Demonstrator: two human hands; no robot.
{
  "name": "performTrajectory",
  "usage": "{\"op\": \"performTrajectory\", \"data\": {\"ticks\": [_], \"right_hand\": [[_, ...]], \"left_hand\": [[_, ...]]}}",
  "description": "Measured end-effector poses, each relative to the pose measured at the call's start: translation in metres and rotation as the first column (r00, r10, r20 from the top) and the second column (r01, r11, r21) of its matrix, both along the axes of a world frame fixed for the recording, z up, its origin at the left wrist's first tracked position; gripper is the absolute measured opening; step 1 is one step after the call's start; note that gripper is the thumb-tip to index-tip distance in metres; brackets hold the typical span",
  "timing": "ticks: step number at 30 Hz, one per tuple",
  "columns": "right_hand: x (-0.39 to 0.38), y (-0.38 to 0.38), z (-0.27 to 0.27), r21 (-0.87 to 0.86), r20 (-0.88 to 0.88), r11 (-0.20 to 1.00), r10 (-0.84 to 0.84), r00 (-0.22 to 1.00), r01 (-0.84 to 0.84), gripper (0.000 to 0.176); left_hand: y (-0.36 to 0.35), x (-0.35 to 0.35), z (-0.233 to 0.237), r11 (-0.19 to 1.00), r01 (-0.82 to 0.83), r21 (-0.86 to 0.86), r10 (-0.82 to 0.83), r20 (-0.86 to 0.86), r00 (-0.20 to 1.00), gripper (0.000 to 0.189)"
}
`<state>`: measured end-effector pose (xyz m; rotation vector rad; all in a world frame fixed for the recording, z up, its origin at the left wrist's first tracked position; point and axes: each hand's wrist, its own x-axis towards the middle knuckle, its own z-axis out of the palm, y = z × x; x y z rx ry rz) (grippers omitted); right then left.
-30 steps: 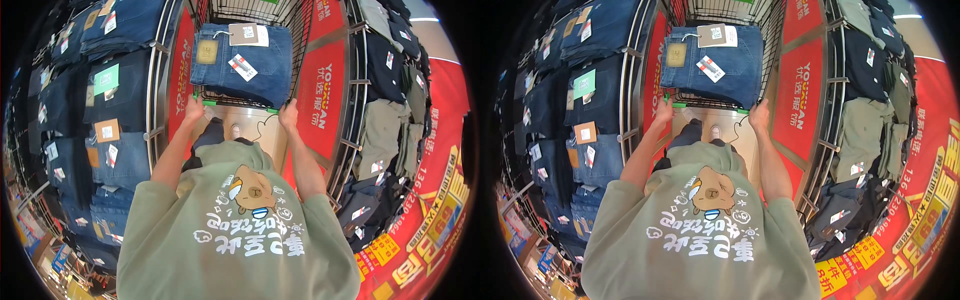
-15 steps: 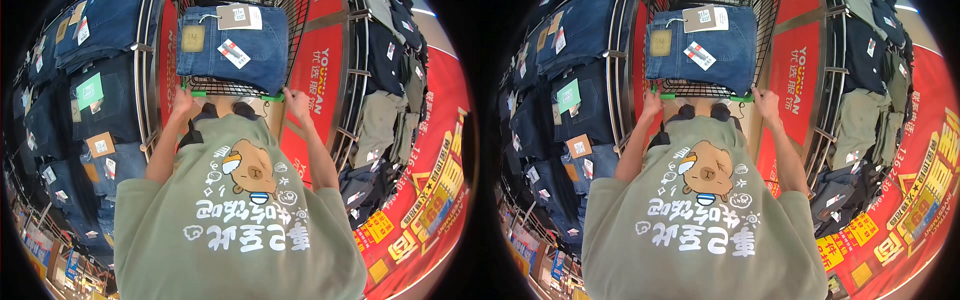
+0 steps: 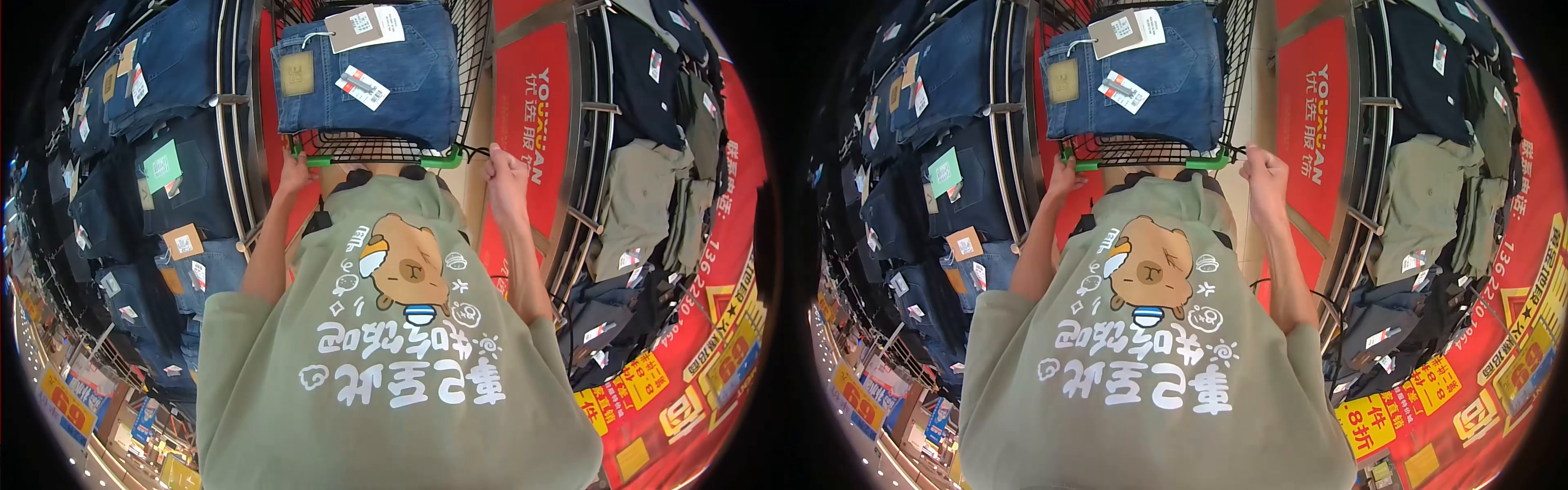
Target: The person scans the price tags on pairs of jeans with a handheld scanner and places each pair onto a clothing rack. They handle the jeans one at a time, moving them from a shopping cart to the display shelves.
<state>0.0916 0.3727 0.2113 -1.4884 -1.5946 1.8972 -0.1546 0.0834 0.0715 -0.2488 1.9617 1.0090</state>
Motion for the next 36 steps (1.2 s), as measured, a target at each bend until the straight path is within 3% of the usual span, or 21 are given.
{"op": "performTrajectory", "data": {"ticks": [1,2,4,6,7,8,9,11,12,13,14,16,18,23,25,29,32,33,34,36], "right_hand": [[0.001,0.003,0.001,-0.095,-0.115,0.994,-0.072,0.991,0.061,0.045],[0.002,0.002,0.002,-0.1,-0.114,0.993,-0.073,0.991,0.062,0.045],[0.004,-0.003,0.011,0.039,-0.055,0.998,0.055,0.997,-0.052,0.045],[0.014,-0.006,0.01,0.127,0.001,0.989,0.081,0.997,-0.08,0.044],[0.021,-0.011,0.01,0.21,0.062,0.97,0.108,0.992,-0.119,0.044],[0.026,-0.016,0.011,0.212,0.058,0.972,0.086,0.995,-0.097,0.044],[0.03,-0.02,0.013,0.309,0.143,0.929,0.166,0.976,-0.203,0.041],[0.041,-0.029,0.011,0.381,0.245,0.867,0.239,0.94,-0.32,0.036],[0.042,-0.033,0.013,0.393,0.243,0.875,0.198,0.95,-0.283,0.036],[0.041,-0.037,0.016,0.398,0.248,0.869,0.207,0.947,-0.294,0.036],[0.04,-0.042,0.019,0.398,0.254,0.865,0.215,0.943,-0.305,0.036],[0.036,-0.047,0.02,0.424,0.219,0.876,0.147,0.965,-0.23,0.036],[0.036,-0.05,0.022,0.385,0.159,0.916,0.052,0.986,-0.11,0.036],[0.037,-0.055,0.029,0.291,0.054,0.945,-0.17,0.984,0.147,0.039],[0.03,-0.049,0.047,0.095,0.004,0.946,-0.312,0.95,0.311,0.042],[0.035,-0.056,0.04,-0.042,-0.063,0.937,-0.349,0.935,0.347,0.041],[0.037,-0.066,0.051,0.002,0.05,0.967,-0.254,0.966,0.254,0.041],[0.034,-0.067,0.051,-0.004,0.057,0.97,-0.243,0.968,0.243,0.041],[0.03,-0.063,0.049,0.132,0.047,0.988,-0.091,0.995,0.084,0.038],[0.026,-0.06,0.051,0.387,0.096,0.895,0.199,0.975,-0.221,0.034]], "left_hand": [[0.002,0.0,0.0,1.0,0.017,-0.016,-0.018,-0.016,1.0,0.045],[0.001,0.002,0.001,0.999,0.037,-0.035,-0.038,-0.028,0.999,0.038],[-0.003,0.0,-0.004,0.996,0.041,-0.076,-0.042,-0.01,0.999,0.045],[0.0,-0.005,-0.004,0.993,0.057,-0.107,-0.056,0.004,0.998,0.053],[0.001,-0.004,0.004,0.837,0.341,-0.429,-0.429,-0.126,0.894,0.05],[0.003,-0.005,0.015,0.511,0.466,-0.722,-0.757,-0.121,0.643,0.047],[0.016,-0.002,0.04,0.503,0.475,-0.722,-0.773,-0.13,0.621,0.047],[0.067,0.014,0.107,0.672,0.457,-0.583,-0.739,-0.57,0.36,0.044],[0.095,0.018,0.119,0.673,0.576,-0.464,-0.677,-0.7,0.227,0.05],[0.123,0.025,0.128,0.631,0.695,-0.344,-0.57,-0.813,0.115,0.056],[0.153,0.037,0.137,0.515,0.792,-0.327,-0.544,-0.839,0.007,0.066],[0.198,0.052,0.131,0.263,0.863,-0.431,-0.651,-0.739,-0.171,0.079],[0.222,0.053,0.104,0.15,0.845,-0.513,-0.724,-0.639,-0.259,0.084],[0.223,0.045,0.086,0.12,0.822,-0.557,-0.747,-0.596,-0.295,0.076],[0.21,0.037,0.082,0.134,0.858,-0.496,-0.714,-0.649,-0.263,0.069],[0.194,0.04,0.078,0.133,0.863,-0.487,-0.72,-0.646,-0.254,0.065],[0.184,0.042,0.08,0.115,0.849,-0.516,-0.729,-0.624,-0.281,0.066],[0.18,0.045,0.085,0.147,0.878,-0.455,-0.718,-0.66,-0.222,0.068],[0.181,0.049,0.095,0.152,0.878,-0.455,-0.721,-0.659,-0.216,0.068],[0.186,0.066,0.111,0.122,0.855,-0.504,-0.727,-0.632,-0.269,0.071]]}}
